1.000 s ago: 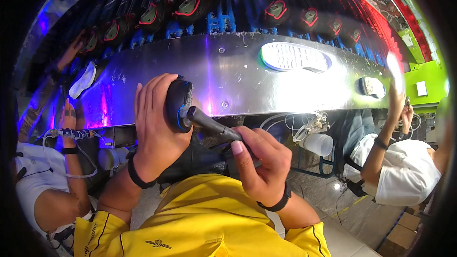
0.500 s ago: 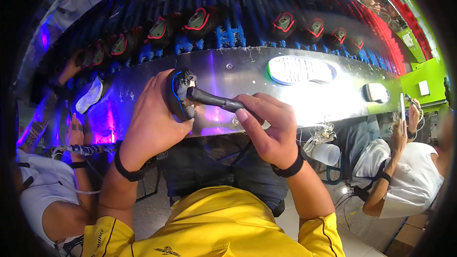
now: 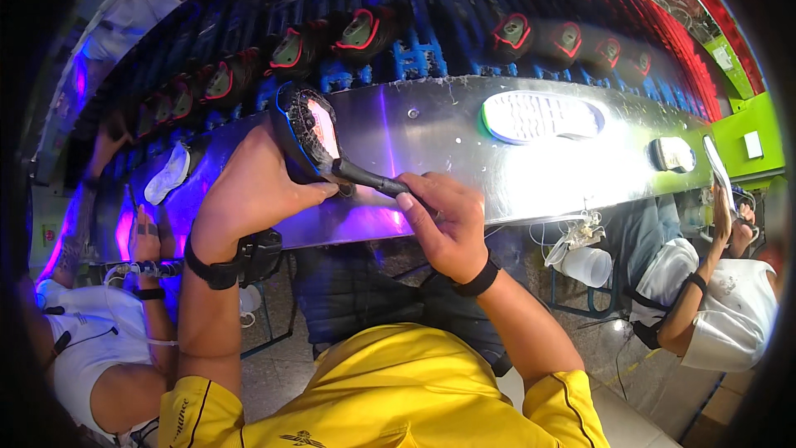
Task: Applying adhesive or glue to shoe uppers and soles using a brush tool.
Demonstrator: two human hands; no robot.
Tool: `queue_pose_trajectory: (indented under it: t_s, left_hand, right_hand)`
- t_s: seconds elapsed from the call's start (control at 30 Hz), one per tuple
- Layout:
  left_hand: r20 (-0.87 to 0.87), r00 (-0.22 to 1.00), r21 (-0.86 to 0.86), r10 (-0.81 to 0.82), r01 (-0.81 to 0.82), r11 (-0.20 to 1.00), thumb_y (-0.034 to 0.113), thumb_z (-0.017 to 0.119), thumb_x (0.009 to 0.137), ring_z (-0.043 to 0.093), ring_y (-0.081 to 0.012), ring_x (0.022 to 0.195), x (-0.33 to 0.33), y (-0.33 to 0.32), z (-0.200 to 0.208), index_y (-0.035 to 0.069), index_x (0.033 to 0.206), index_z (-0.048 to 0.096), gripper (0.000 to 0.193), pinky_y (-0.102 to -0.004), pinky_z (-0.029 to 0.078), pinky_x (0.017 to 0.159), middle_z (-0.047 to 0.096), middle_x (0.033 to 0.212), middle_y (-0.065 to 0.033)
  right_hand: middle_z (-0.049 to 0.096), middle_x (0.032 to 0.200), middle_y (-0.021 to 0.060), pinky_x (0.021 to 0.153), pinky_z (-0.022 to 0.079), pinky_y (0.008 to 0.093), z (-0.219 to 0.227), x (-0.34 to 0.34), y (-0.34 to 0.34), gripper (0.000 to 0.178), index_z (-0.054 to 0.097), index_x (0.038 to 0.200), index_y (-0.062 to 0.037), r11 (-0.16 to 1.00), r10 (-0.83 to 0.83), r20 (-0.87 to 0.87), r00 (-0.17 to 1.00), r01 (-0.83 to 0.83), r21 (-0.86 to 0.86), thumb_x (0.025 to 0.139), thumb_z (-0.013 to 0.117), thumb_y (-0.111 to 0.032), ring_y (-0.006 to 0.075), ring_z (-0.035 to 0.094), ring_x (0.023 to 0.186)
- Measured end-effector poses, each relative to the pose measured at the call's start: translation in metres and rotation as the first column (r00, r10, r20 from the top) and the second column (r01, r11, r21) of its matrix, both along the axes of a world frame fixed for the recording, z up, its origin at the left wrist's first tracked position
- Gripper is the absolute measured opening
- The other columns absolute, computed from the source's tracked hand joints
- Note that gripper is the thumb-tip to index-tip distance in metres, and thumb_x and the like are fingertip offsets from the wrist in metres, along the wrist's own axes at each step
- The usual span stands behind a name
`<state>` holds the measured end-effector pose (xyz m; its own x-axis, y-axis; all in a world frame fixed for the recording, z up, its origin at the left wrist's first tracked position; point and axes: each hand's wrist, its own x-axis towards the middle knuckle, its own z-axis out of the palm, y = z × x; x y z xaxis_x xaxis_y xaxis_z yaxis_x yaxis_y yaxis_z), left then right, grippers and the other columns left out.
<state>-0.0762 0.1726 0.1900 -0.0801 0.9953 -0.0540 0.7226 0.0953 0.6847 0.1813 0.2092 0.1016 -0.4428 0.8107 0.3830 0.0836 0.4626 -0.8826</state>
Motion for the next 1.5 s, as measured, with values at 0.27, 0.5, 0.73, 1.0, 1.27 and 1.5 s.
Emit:
queue_pose_trajectory:
  t_s: [0.27,0.5,0.73,1.0,1.27,1.5]
  left_hand:
    - [0.088,0.995,0.122,0.055,-0.066,0.990,0.009,0.094,0.070,0.061,-0.0332,0.133,-0.009,-0.022,-0.023,0.001,0.154,0.044,0.098,-0.0406,0.047,0.113,0.061,0.144,-0.0213]
    - [0.581,0.813,0.144,0.028,-0.137,0.980,0.015,0.090,0.083,0.047,-0.0241,0.149,-0.010,-0.055,-0.044,-0.006,0.166,0.023,0.109,-0.0370,0.034,0.123,0.050,0.160,-0.0182]
    - [0.684,0.728,0.127,-0.051,-0.049,0.991,0.022,0.086,0.088,0.031,-0.0244,0.158,0.017,-0.095,-0.038,-0.012,0.163,0.025,0.102,-0.0373,0.020,0.129,0.037,0.168,-0.0207]
    - [0.627,0.772,0.144,-0.103,0.015,0.989,0.025,0.087,0.087,0.031,-0.0248,0.157,0.027,-0.108,-0.034,-0.013,0.162,0.029,0.101,-0.0369,0.019,0.129,0.040,0.166,-0.0207]
    - [0.698,0.715,0.091,-0.030,-0.048,0.995,0.020,0.085,0.088,0.036,-0.0220,0.154,0.020,-0.107,-0.046,-0.010,0.162,0.033,0.095,-0.0352,0.022,0.128,0.044,0.164,-0.0165]
    - [0.888,0.460,0.011,0.027,-0.080,0.997,0.009,0.078,0.093,0.047,-0.0187,0.144,0.020,-0.100,-0.046,-0.008,0.165,0.026,0.090,-0.0325,0.034,0.122,0.049,0.160,-0.0150]
  right_hand:
    - [0.072,0.083,0.0175,0.068,0.052,0.0356,-0.001,0.011,-0.029,0.021,0.076,0.110,0.0034,0.986,-0.105,0.125,0.987,0.120,-0.114,0.095,0.074,-0.011,0.0264,0.069,0.072]
    - [0.070,0.080,0.0133,0.066,0.049,0.0295,0.045,0.020,-0.045,0.020,0.075,0.112,0.0043,0.945,-0.089,0.051,0.995,0.100,-0.310,0.098,0.072,-0.010,0.0201,0.065,0.068]
    - [0.059,0.071,0.0122,0.056,0.040,0.0332,0.066,0.018,-0.049,0.017,0.075,0.107,0.0034,0.992,-0.124,0.200,0.972,0.118,0.037,0.097,0.072,-0.010,0.0206,0.055,0.057]
    - [0.058,0.070,0.0123,0.053,0.039,0.0326,0.068,0.027,-0.058,0.015,0.075,0.106,0.0020,0.971,-0.218,0.242,0.946,0.186,0.149,0.096,0.073,-0.009,0.0208,0.053,0.053]
    - [0.062,0.071,0.0127,0.055,0.041,0.0326,0.069,0.041,-0.066,0.017,0.076,0.106,0.0027,0.997,-0.066,0.255,0.965,0.054,0.056,0.096,0.073,-0.011,0.0211,0.055,0.056]
    - [0.065,0.073,0.0147,0.061,0.045,0.0322,0.066,0.061,-0.070,0.021,0.075,0.106,0.0061,0.996,0.089,0.302,0.949,-0.076,-0.055,0.094,0.074,-0.011,0.0226,0.059,0.062]
